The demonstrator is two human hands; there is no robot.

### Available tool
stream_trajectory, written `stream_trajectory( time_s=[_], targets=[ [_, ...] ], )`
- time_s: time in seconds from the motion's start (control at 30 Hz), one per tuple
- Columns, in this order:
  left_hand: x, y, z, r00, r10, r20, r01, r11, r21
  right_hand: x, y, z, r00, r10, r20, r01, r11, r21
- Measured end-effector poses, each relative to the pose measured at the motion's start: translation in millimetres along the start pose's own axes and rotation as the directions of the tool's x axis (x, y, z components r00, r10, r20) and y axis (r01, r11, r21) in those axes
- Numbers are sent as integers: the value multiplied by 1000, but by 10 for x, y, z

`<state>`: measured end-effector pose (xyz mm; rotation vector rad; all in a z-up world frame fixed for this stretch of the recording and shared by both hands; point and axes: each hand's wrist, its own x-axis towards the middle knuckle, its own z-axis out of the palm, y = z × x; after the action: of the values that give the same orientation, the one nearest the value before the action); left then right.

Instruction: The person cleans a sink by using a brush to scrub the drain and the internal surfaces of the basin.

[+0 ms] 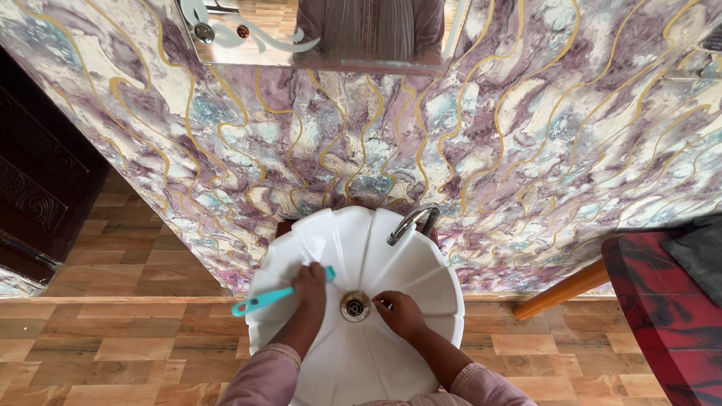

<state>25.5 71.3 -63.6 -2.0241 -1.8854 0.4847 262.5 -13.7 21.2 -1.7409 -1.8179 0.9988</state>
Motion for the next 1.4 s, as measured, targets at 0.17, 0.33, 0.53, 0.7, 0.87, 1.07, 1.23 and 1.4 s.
stream_trajectory(
  time_s=[0.17,0.33,0.53,0.7,0.87,1.07,1.23,1.4],
  targets=[
    [-442,492,30,964,267,-7,-256,918,-303,18,10,-1,996,44,-73,-44,999,3],
    [-1186,981,-100,780,606,-154,-609,681,-405,56,69,20,997,-35,-71,33,999,-34],
    [-141,39,219,996,91,-2,-90,977,-192,43,30,12,999,26,-26,-28,998,-58],
    [-456,323,-192,945,320,64,-293,918,-269,9,38,16,997,73,5,-72,996,-49],
    [-1270,522,-699,619,785,-7,-641,500,-582,41,92,60,998,-45,-46,44,999,-31],
    [-165,-133,-35,985,138,100,-122,981,-153,45,110,85,999,-42,1,42,997,-63],
    [-421,674,-55,984,180,3,-168,925,-341,35,206,107,995,-62,-77,58,997,-50],
    [-1486,1149,-100,780,561,-276,-610,585,-534,42,80,27,994,27,-108,-23,999,43]
  ],
)
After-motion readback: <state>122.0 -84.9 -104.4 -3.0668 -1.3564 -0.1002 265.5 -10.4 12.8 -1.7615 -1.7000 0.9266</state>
